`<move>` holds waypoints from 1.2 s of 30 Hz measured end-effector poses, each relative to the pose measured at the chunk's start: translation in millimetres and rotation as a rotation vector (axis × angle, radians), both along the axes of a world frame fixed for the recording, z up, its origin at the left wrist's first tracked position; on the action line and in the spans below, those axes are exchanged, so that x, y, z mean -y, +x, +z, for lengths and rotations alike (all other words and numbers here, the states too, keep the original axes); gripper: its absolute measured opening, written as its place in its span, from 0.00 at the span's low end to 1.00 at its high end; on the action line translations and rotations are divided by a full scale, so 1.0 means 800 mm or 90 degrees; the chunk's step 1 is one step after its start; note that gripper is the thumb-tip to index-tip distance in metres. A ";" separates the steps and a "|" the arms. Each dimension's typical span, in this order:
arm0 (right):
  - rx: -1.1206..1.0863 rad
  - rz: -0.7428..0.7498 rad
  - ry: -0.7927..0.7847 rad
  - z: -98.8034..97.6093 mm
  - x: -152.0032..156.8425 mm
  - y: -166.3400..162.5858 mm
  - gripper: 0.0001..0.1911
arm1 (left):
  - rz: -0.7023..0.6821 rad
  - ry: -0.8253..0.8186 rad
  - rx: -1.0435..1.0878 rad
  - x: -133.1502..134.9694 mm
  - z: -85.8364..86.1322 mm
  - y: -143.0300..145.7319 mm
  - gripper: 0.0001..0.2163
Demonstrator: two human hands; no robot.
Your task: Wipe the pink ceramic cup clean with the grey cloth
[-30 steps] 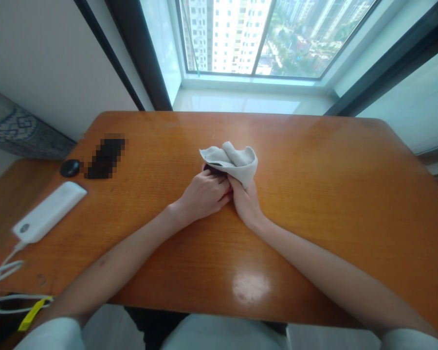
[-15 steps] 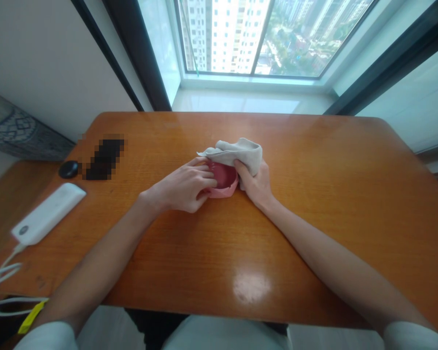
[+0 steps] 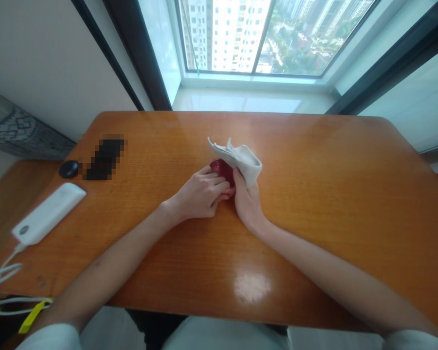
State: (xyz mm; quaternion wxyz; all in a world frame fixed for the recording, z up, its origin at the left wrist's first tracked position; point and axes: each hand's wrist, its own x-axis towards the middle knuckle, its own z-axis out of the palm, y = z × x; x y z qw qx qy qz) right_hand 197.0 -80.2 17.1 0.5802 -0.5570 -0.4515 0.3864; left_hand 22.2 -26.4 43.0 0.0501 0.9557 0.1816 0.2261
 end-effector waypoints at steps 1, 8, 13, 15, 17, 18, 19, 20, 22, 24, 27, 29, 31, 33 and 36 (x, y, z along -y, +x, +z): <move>0.002 -0.012 0.012 -0.002 0.008 -0.006 0.24 | 0.010 0.007 0.005 0.001 -0.003 0.002 0.11; 0.019 0.056 -0.031 0.001 -0.050 0.029 0.20 | 0.027 0.016 -0.006 0.003 -0.006 0.005 0.14; -0.002 0.008 -0.022 -0.007 -0.009 0.006 0.26 | 0.037 0.052 0.022 0.005 -0.014 0.008 0.13; 0.003 -0.016 0.001 -0.009 0.014 -0.008 0.27 | 0.034 0.071 0.039 0.005 -0.017 0.010 0.13; 0.002 -0.012 -0.003 -0.007 0.012 -0.008 0.27 | 0.041 0.079 0.034 0.005 -0.017 0.012 0.14; -0.002 -0.002 -0.015 -0.004 0.002 -0.004 0.25 | 0.050 0.076 0.024 0.005 -0.017 0.013 0.15; -0.008 0.010 -0.029 -0.001 -0.011 0.002 0.24 | 0.061 0.069 0.009 0.006 -0.016 0.014 0.16; -0.013 0.028 -0.051 0.002 -0.023 0.008 0.23 | 0.075 0.063 -0.006 0.007 -0.015 0.015 0.16; -0.030 0.028 -0.088 0.006 -0.035 0.014 0.23 | 0.106 0.058 -0.028 0.009 -0.015 0.018 0.15; -0.034 0.012 -0.064 0.005 -0.021 0.006 0.25 | 0.124 0.072 -0.038 0.012 -0.017 0.019 0.12; -0.008 -0.006 0.012 0.000 0.021 -0.016 0.30 | 0.126 0.108 -0.055 0.013 -0.020 0.021 0.08; -0.004 -0.005 0.033 -0.002 0.031 -0.022 0.30 | 0.132 0.119 -0.065 0.013 -0.021 0.023 0.08; -0.018 0.003 0.032 0.000 0.013 -0.013 0.28 | 0.147 0.107 -0.061 0.013 -0.020 0.025 0.09; -0.027 0.028 0.007 0.004 -0.019 0.003 0.24 | 0.161 0.083 -0.040 0.013 -0.018 0.027 0.09; -0.037 0.059 -0.059 0.007 -0.045 0.017 0.23 | 0.172 0.064 -0.020 0.014 -0.018 0.030 0.11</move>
